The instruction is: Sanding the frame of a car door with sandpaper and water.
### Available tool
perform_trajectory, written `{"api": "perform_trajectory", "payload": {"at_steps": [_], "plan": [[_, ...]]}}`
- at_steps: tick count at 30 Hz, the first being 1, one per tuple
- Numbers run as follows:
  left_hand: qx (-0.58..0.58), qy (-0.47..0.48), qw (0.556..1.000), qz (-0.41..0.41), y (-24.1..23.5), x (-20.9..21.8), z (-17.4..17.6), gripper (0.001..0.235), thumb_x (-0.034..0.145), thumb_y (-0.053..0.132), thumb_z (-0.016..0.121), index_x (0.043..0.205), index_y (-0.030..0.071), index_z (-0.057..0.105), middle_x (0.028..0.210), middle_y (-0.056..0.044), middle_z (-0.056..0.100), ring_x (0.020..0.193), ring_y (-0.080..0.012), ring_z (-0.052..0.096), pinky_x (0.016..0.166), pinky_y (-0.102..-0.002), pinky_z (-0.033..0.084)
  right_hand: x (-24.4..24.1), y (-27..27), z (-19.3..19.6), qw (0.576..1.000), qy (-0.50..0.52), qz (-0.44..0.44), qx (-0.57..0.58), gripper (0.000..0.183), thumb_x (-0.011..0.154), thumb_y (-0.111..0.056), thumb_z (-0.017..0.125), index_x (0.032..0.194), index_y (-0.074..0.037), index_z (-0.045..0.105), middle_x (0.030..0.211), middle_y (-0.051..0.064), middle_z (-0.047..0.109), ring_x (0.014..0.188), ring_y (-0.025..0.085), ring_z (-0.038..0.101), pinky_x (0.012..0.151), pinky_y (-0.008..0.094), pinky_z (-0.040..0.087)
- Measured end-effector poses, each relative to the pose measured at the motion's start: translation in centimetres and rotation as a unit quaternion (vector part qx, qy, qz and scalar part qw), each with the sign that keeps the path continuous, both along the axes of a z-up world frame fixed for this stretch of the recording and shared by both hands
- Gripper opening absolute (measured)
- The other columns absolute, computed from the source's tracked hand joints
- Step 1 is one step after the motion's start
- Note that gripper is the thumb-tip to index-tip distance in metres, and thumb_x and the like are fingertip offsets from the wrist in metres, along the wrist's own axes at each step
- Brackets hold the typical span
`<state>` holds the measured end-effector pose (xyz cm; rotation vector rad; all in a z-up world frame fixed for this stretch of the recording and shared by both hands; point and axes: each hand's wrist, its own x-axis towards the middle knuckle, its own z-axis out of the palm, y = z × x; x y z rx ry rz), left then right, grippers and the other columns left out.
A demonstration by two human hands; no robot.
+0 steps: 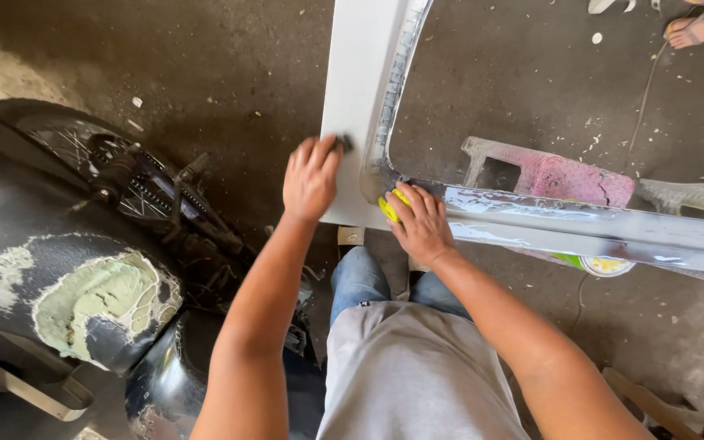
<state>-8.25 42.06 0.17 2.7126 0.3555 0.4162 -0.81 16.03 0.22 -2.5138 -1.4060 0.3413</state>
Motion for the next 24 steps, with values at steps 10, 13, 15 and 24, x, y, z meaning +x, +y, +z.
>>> {"api": "perform_trajectory", "payload": {"at_steps": [10,13,15,24], "plan": [[-0.042,0.017,0.998,-0.041,-4.7,-9.9,-0.4,0.031,0.086,0.009,0.06,0.116,0.007,0.068,0.137,-0.007,0.059,0.122,-0.0307,0.056,0.101,-0.044,0.048,-0.6,1.9,3.2,0.996,0.048,-0.068,-0.023,0.055,0.089,-0.022,0.074,0.142,-0.02,0.06,0.142,0.009,0.049,0.118,0.034,0.049,0.103,0.046,0.045],[-0.055,0.01,0.997,-0.052,-3.9,-7.5,-0.3,0.028,0.09,0.01,0.06,0.116,0.007,0.067,0.139,-0.006,0.059,0.123,-0.0287,0.057,0.102,-0.044,0.048,-0.5,1.9,3.8,0.997,0.047,-0.051,-0.022,0.054,0.087,-0.022,0.075,0.139,-0.019,0.061,0.141,0.01,0.049,0.118,0.034,0.051,0.099,0.046,0.047],[-0.014,-0.013,0.999,-0.025,-2.2,-2.9,0.4,0.037,0.085,0.007,0.058,0.121,0.007,0.068,0.136,-0.007,0.059,0.121,-0.0308,0.057,0.102,-0.043,0.048,-0.4,2.2,4.0,0.997,0.044,-0.052,-0.029,0.056,0.083,-0.02,0.076,0.137,-0.019,0.062,0.139,0.01,0.05,0.118,0.034,0.05,0.099,0.047,0.047],[-0.032,0.032,0.999,0.002,-4.7,-4.0,0.9,0.037,0.085,0.008,0.059,0.12,0.009,0.07,0.133,-0.007,0.061,0.118,-0.0299,0.058,0.1,-0.044,0.048,0.6,2.0,4.5,0.995,0.085,-0.045,-0.001,0.058,0.08,-0.014,0.077,0.136,-0.02,0.063,0.138,0.01,0.05,0.118,0.034,0.051,0.099,0.046,0.047]]}}
